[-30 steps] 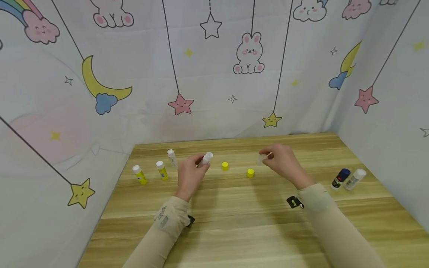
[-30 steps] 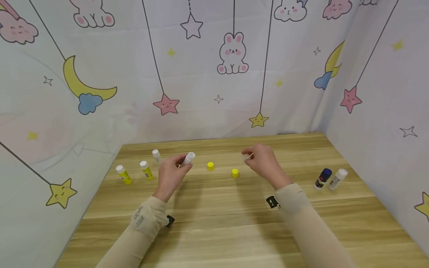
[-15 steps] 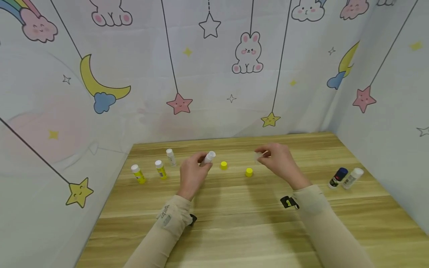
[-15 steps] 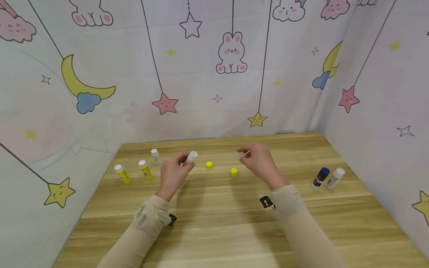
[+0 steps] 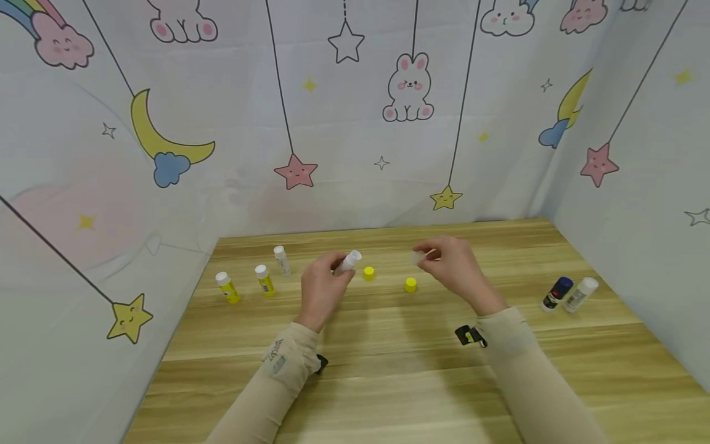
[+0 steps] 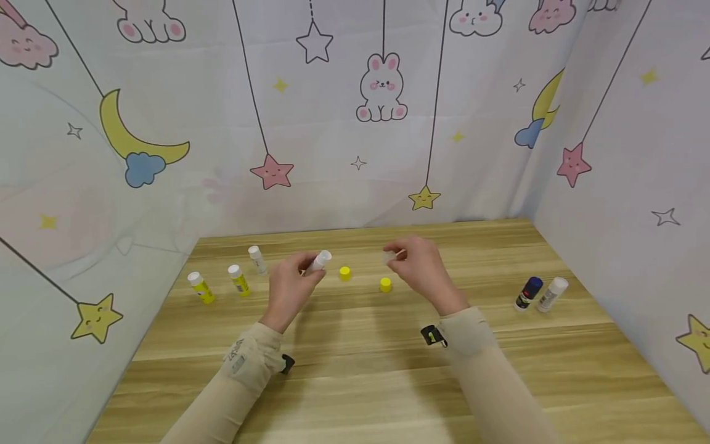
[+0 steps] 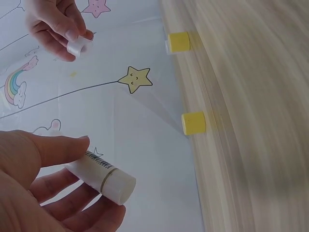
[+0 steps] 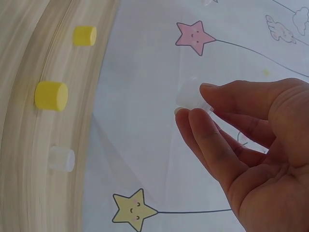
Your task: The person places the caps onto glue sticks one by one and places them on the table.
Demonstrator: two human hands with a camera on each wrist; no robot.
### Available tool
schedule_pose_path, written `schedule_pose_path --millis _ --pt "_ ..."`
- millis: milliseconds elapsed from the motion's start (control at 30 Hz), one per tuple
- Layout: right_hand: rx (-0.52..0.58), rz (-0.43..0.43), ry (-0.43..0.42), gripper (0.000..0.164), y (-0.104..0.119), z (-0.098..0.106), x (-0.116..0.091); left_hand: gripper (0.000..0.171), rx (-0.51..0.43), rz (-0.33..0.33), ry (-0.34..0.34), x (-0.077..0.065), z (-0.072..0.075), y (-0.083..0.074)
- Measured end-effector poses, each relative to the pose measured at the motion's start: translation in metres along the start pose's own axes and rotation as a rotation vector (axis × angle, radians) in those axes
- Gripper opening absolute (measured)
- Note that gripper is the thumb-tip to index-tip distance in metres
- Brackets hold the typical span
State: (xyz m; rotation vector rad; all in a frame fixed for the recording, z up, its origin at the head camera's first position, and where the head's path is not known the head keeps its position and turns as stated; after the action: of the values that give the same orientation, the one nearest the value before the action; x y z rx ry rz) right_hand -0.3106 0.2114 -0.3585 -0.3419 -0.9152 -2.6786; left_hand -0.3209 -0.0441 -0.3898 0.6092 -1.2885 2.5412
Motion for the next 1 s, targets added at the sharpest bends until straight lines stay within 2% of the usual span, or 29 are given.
schedule_pose_path --millis 1000 --pt "0.037 -0.018 0.014 0.026 0.013 -0.003 0.001 0.026 0.02 -0.051 0.015 -0.003 -0.009 -0.011"
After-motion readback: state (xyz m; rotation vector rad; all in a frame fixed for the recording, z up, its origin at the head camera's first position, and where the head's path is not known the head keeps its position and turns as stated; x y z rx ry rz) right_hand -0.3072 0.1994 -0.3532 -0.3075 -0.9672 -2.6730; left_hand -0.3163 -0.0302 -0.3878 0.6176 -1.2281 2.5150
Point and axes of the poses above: each hand's wrist, its own x-axis towards the middle knuckle, its own z-axis out of the back of the hand, y = z × x, the point moved 9 cm from there along x, towards the middle knuckle, and after that the axes turned 2 degrees about z, right-handed, at the moved point
